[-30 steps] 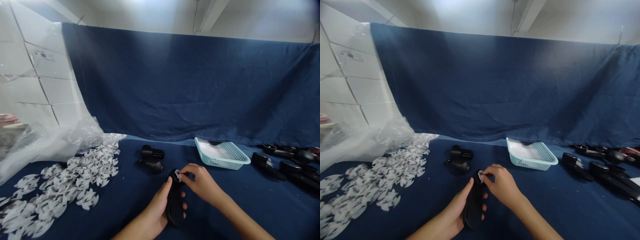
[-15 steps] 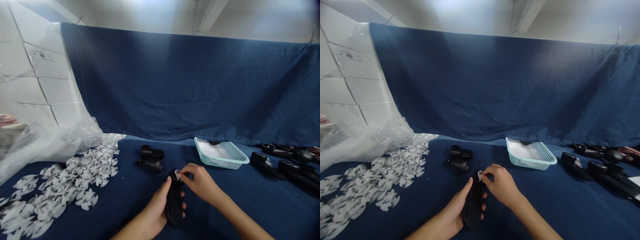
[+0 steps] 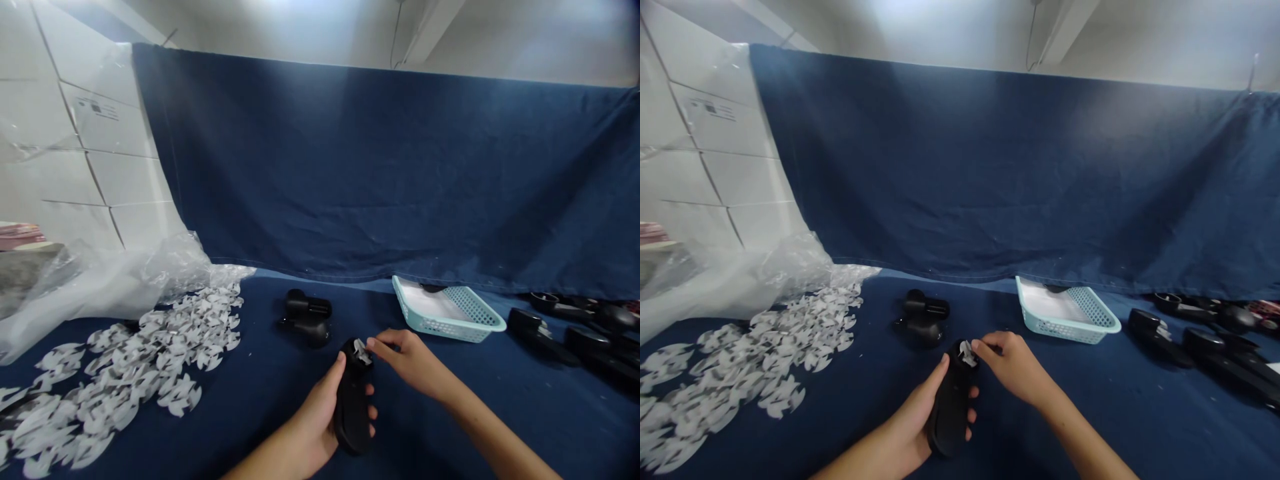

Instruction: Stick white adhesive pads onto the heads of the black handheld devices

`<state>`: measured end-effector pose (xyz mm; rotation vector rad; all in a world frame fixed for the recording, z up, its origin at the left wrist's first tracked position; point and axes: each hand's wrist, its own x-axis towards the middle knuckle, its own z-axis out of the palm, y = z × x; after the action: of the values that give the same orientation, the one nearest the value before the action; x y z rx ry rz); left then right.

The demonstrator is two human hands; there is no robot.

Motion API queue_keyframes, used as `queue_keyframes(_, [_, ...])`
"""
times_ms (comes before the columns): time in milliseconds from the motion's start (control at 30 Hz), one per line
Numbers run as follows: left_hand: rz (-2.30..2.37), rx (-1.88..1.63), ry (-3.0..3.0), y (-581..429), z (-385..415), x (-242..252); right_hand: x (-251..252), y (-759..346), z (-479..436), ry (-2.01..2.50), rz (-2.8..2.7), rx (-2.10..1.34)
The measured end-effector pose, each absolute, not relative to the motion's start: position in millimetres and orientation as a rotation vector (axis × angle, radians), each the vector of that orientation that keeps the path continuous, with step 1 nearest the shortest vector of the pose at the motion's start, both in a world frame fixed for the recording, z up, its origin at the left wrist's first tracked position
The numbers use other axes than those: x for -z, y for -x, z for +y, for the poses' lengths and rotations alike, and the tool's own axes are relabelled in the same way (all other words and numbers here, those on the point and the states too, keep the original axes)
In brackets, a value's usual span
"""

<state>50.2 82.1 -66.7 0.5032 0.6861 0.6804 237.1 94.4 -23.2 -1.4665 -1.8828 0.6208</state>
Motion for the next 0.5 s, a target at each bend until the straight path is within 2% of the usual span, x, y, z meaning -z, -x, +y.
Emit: queue_keyframes(500, [0.678, -0.693, -0.528, -50, 81, 63, 14, -239, 87, 1.448, -1.892, -0.822])
